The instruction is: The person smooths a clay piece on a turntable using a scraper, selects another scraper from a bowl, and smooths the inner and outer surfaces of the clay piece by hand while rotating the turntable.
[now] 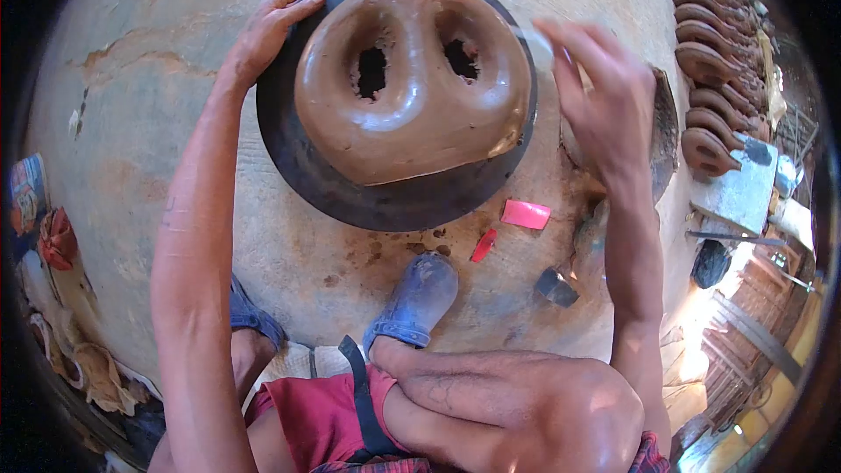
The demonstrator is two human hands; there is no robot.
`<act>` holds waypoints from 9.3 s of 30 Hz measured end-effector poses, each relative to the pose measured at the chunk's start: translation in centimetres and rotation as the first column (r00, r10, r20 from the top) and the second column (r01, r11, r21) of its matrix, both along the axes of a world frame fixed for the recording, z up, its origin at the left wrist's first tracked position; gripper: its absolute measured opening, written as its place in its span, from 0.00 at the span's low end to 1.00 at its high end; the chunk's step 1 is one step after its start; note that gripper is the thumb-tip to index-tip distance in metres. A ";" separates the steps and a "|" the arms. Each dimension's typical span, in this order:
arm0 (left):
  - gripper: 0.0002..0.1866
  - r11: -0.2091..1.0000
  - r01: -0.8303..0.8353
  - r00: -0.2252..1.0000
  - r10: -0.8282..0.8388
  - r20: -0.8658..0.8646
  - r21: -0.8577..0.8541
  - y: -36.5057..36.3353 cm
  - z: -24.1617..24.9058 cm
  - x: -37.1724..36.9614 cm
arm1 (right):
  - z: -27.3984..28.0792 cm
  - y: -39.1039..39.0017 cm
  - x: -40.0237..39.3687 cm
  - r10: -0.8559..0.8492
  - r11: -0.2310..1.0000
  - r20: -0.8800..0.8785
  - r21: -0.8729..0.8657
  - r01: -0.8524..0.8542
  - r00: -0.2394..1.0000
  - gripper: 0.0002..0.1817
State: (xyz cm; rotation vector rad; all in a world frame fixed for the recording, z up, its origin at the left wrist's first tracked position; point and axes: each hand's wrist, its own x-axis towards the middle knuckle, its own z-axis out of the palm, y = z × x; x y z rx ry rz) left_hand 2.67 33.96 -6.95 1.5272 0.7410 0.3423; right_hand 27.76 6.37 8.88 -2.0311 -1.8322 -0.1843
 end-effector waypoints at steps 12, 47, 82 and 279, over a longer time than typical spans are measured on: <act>0.29 0.997 -0.044 0.999 0.044 0.005 -0.061 1.0 -1.8 -0.7 | -3.4 -4.1 -2.7 0.001 0.994 -0.023 -0.109 -0.003 1.000 0.24; 0.50 0.965 0.242 0.745 -0.251 -0.618 -0.101 -4.1 20.0 -6.8 | -5.4 -1.1 -2.0 -0.533 0.836 -0.686 -0.340 0.430 0.495 0.45; 0.41 0.968 -0.237 0.969 0.229 0.092 0.088 -11.0 16.6 -3.1 | -2.4 -4.1 -9.3 -0.225 0.781 -0.854 0.129 0.611 0.468 0.38; 0.30 0.789 -0.121 0.979 -0.005 -0.204 -0.603 -7.6 9.0 -14.7 | -10.5 -0.3 -14.6 -0.402 0.520 -0.873 0.030 0.854 0.275 0.14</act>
